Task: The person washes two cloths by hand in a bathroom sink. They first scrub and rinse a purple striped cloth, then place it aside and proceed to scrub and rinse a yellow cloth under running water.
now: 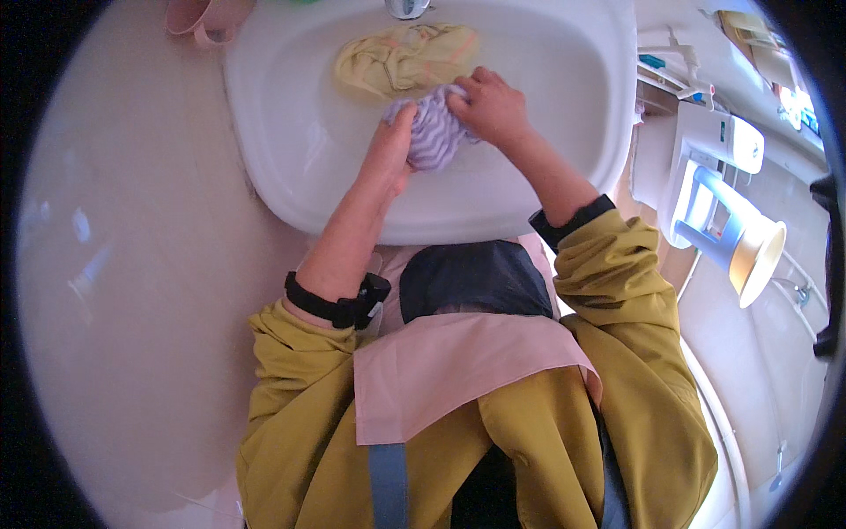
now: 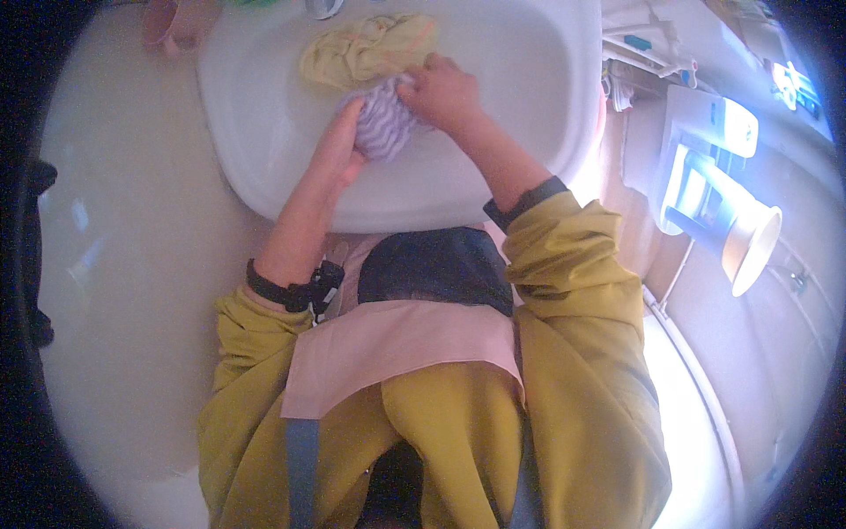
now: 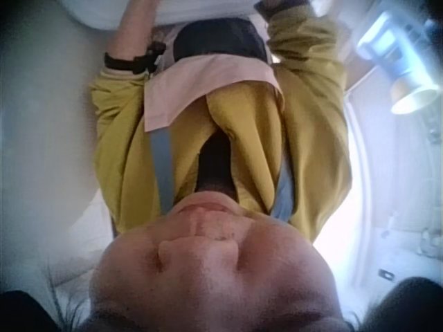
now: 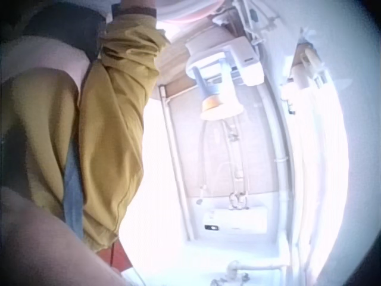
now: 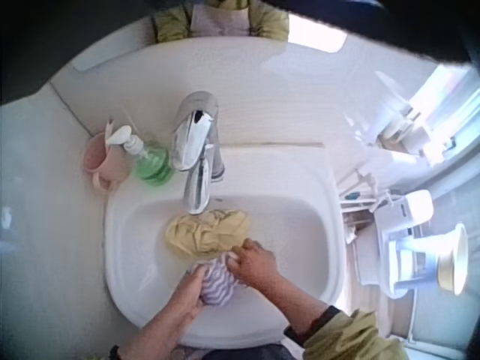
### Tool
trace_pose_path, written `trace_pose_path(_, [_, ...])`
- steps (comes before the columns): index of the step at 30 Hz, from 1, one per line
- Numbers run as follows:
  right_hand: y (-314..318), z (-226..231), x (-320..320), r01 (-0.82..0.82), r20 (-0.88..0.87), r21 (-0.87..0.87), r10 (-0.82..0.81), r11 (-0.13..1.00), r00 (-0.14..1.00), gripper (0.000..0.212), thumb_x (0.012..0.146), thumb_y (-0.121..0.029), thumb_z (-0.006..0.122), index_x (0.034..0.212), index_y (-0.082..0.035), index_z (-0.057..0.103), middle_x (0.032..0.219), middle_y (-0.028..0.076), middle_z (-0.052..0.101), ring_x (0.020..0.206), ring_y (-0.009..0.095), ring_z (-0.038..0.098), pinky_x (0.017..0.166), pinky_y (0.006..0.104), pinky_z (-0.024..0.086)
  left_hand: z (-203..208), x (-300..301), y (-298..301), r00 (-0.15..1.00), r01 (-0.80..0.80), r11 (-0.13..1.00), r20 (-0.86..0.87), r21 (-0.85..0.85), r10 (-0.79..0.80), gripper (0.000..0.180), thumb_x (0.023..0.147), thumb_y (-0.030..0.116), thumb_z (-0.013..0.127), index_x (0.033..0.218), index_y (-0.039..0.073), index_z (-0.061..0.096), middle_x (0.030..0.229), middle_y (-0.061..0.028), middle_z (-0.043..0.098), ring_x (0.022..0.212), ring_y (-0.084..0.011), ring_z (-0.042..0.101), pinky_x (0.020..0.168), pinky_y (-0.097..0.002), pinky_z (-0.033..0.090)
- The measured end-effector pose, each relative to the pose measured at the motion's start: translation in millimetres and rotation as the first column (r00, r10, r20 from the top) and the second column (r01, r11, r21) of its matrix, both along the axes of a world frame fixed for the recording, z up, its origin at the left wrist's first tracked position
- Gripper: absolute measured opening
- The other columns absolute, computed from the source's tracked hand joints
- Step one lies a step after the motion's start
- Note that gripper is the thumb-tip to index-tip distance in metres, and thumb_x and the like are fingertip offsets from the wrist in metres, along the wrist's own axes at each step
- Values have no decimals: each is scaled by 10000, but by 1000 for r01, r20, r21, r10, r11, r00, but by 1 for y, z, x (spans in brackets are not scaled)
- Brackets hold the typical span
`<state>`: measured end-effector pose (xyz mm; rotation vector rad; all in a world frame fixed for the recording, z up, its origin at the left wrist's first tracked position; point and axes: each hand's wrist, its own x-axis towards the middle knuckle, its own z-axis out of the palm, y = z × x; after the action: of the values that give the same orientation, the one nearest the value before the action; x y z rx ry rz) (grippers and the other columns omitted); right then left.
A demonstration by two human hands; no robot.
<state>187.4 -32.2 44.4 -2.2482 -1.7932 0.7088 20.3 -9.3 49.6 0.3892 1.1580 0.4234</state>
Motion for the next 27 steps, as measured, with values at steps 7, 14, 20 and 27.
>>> trace_pose_path(7, [-39, -24, 24, -290, 254, 79, 262, 954, 931, 652, 703, -406, 647, 1283, -226, 408, 1386, 55, 283, 1273, 342, 227, 910, 548, 354, -16, -18, -12, 155, 958, 243, -988, 153, 10, 602, 817, 433, 515, 1312, 126, 361, 1407, -160, 206, 1236, -452, 237, 966, -498, 297])
trace_pose_path(14, [-13, -79, 10, -416, 343, 38, 379, 909, 859, 569, 741, -402, 593, 1265, -250, 433, 1316, 13, 382, 1265, 304, 263, 914, 598, 309, -82, 3, 1, -34, 995, 89, -998, -39, -58, 596, 811, 473, 503, 1319, 187, 376, 1417, -115, 228, 1290, -458, 104, 1006, -592, 130])
trace_pose_path(20, [5, -76, 16, -320, 299, 121, 273, 940, 914, 426, 732, -256, 613, 1145, -198, 526, 1179, 30, 485, 1125, 294, 419, 855, 492, 397, -83, -10, 15, 294, 903, 344, -955, 259, -52, 551, 823, 434, 506, 1292, 167, 398, 1357, -146, 322, 1281, -394, 192, 998, -574, 162])
trace_pose_path(27, [-5, -33, -48, 280, -669, -239, -367, 930, 647, 383, 656, -205, 644, 1017, -88, 598, 1020, 163, 534, 947, 348, 525, 844, 403, 428, -30, -4, 7, 981, -164, 986, -100, 27, 166, 601, 870, 523, 396, 1286, 90, 370, 1321, -121, 376, 1173, -332, 390, 926, -480, 362])
